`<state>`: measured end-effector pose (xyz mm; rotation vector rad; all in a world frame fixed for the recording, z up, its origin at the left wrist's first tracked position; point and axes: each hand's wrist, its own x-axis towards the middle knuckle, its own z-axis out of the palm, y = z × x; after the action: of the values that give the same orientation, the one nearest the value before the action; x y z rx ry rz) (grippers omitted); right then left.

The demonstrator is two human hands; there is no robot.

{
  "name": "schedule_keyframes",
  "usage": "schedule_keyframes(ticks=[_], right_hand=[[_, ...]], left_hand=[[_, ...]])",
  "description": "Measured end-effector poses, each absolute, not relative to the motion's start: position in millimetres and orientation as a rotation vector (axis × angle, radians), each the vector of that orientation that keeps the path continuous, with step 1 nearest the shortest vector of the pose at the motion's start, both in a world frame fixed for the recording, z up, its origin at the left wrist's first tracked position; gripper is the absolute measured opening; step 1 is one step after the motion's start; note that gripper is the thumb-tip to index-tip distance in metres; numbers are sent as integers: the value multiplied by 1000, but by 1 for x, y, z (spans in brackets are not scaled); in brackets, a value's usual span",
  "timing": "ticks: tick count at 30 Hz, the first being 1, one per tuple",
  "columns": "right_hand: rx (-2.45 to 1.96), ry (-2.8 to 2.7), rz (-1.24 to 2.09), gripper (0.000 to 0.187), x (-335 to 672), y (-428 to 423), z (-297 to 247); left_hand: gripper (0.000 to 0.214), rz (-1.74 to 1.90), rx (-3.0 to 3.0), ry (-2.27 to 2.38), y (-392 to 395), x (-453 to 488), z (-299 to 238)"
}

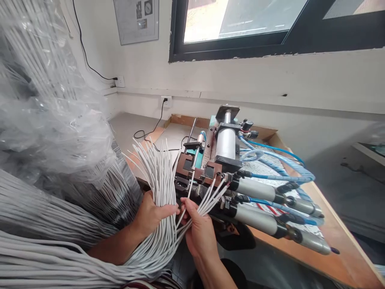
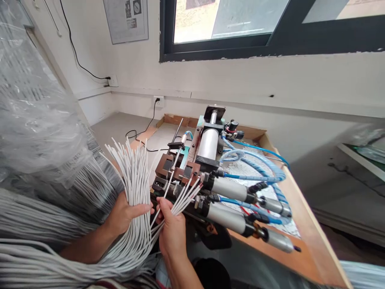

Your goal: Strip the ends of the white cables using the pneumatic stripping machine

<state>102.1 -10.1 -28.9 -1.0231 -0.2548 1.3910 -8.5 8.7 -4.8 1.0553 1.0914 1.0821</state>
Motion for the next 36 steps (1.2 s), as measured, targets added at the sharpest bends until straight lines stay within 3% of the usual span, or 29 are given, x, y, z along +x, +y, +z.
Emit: schedule_keyframes(ticks=[6, 16, 21, 27, 36], right_hand=[[-952, -186, 1502, 23, 105, -4, -29], [-864, -361, 1601, 21, 102, -11, -26], [-972, -294, 1380, 21, 99, -15, -30], [-992, -212, 1436, 27, 103, -8, -31], [-934, -249, 1578, 28, 105, -5, -30]], left_hand=[[21, 1125, 1059, 1060, 9, -11, -4], [6, 1048, 1276, 1030, 6, -8, 0], [9, 1110, 1224, 1056, 4, -10, -5], [22, 1118, 1103, 1048, 5, -12, -10], [20, 1089, 1158, 1040, 5, -12, -2]])
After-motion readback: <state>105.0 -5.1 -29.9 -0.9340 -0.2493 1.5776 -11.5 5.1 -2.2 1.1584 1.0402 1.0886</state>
